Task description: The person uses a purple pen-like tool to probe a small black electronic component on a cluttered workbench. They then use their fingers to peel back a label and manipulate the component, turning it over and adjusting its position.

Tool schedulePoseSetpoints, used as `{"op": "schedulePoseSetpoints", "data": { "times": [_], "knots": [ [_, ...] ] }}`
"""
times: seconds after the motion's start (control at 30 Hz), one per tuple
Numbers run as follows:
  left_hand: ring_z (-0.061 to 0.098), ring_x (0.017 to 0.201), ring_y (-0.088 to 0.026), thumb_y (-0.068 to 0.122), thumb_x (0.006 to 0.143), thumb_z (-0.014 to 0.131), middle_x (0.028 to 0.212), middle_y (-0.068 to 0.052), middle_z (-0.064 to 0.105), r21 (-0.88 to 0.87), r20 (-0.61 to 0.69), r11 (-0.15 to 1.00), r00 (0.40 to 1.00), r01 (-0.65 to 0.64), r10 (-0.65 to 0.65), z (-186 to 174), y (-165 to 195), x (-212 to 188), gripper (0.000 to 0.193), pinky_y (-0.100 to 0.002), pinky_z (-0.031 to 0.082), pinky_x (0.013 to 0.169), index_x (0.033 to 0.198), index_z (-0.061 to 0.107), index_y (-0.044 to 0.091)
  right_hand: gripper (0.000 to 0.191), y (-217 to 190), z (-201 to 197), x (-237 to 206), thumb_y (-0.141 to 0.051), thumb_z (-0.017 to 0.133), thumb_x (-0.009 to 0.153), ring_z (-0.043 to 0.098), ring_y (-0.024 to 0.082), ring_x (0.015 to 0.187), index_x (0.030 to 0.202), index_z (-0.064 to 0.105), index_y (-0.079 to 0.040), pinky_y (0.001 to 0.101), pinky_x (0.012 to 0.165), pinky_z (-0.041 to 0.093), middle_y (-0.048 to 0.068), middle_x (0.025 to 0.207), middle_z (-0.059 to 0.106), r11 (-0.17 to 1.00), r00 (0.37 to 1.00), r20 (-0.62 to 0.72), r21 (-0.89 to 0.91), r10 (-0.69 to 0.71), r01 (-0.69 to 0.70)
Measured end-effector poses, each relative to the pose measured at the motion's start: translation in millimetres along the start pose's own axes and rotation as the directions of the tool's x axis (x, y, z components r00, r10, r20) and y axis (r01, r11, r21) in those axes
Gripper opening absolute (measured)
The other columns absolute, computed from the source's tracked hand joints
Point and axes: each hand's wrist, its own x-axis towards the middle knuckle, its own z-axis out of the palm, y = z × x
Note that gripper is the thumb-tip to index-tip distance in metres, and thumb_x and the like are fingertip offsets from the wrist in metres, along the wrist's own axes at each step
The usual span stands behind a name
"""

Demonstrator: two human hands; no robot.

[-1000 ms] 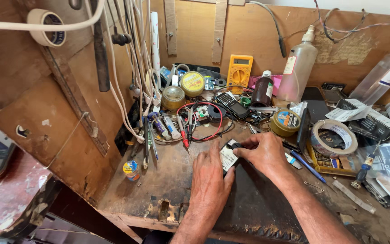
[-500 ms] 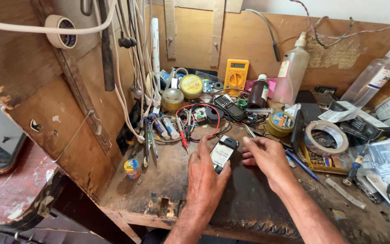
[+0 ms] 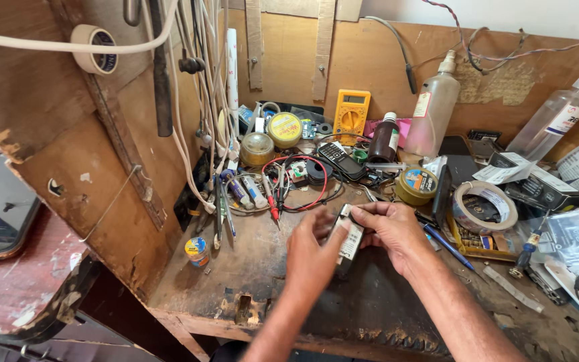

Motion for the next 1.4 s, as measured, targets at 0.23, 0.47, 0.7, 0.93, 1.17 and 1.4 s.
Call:
{"op": "schedulePoseSetpoints", "data": {
  "times": [0.23, 0.47, 0.7, 0.93, 1.17, 1.4],
  "knots": [
    [0.063, 0.066, -0.011, 0.030, 0.094, 0.075, 0.078, -0.008, 0.075, -0.111, 0.188, 0.946, 0.941, 0.305, -0.281, 1, -20, 37, 0.036, -0.029, 0.050, 0.060, 0.092, 0.080, -0.006, 0.024, -4, 1, 0, -0.015, 0.078, 0.085, 0.070, 0.016, 0.068, 0.101, 0.075, 0.002, 0.0310, 0.056, 0.055, 0.009, 0.085, 0.077, 0.999, 0.999, 0.028, -0.037, 0.021, -0.020],
    [0.072, 0.065, -0.014, 0.020, 0.077, 0.086, 0.080, -0.008, 0.079, -0.097, 0.054, 0.876, 0.881, 0.473, -0.470, 12, -9, 48, 0.027, -0.030, 0.057, 0.059, 0.092, 0.081, -0.002, 0.029, -8, -3, -10, -0.015, 0.076, 0.085, 0.073, 0.014, 0.076, 0.109, 0.067, -0.003, 0.0300, 0.065, 0.057, 0.008, 0.090, 0.078, 1.000, 0.999, 0.032, 0.023, 0.014, -0.015],
    [0.069, 0.061, -0.013, 0.024, 0.078, 0.083, 0.074, -0.008, 0.078, -0.042, -0.032, 0.911, 0.910, 0.411, -0.413, 13, -4, 39, 0.025, -0.029, 0.054, 0.058, 0.087, 0.083, 0.000, 0.023, 2, -5, -14, -0.024, 0.069, 0.093, 0.069, 0.009, 0.075, 0.104, 0.071, -0.003, 0.0279, 0.069, 0.058, 0.002, 0.089, 0.074, 0.995, 0.996, 0.084, 0.097, -0.038, 0.030],
    [0.068, 0.061, -0.013, 0.032, 0.080, 0.083, 0.073, -0.009, 0.078, 0.057, -0.013, 0.912, 0.914, 0.406, -0.406, 11, 4, 39, 0.032, -0.032, 0.052, 0.058, 0.085, 0.082, 0.000, 0.019, 7, -3, -8, -0.019, 0.075, 0.091, 0.066, 0.012, 0.068, 0.099, 0.074, -0.001, 0.0280, 0.062, 0.054, 0.005, 0.084, 0.073, 1.000, 1.000, -0.010, -0.022, -0.023, 0.022],
    [0.071, 0.061, -0.016, 0.029, 0.072, 0.086, 0.073, -0.009, 0.079, 0.011, -0.099, 0.869, 0.865, 0.495, -0.491, 14, 16, 38, 0.028, -0.034, 0.055, 0.059, 0.083, 0.083, 0.003, 0.017, 10, -6, -3, -0.016, 0.075, 0.089, 0.067, 0.014, 0.067, 0.096, 0.074, 0.000, 0.0288, 0.061, 0.056, 0.006, 0.083, 0.074, 0.998, 0.999, -0.023, 0.046, 0.035, -0.034],
    [0.069, 0.061, -0.014, 0.028, 0.074, 0.085, 0.073, -0.008, 0.078, 0.017, -0.104, 0.893, 0.889, 0.450, -0.446, 15, 13, 36, 0.028, -0.031, 0.053, 0.058, 0.087, 0.084, 0.003, 0.016, 4, -6, -2, -0.016, 0.075, 0.090, 0.069, 0.014, 0.073, 0.095, 0.074, -0.001, 0.0313, 0.066, 0.058, 0.006, 0.085, 0.074, 0.996, 0.998, 0.010, 0.056, 0.066, -0.066]
  ]
}}
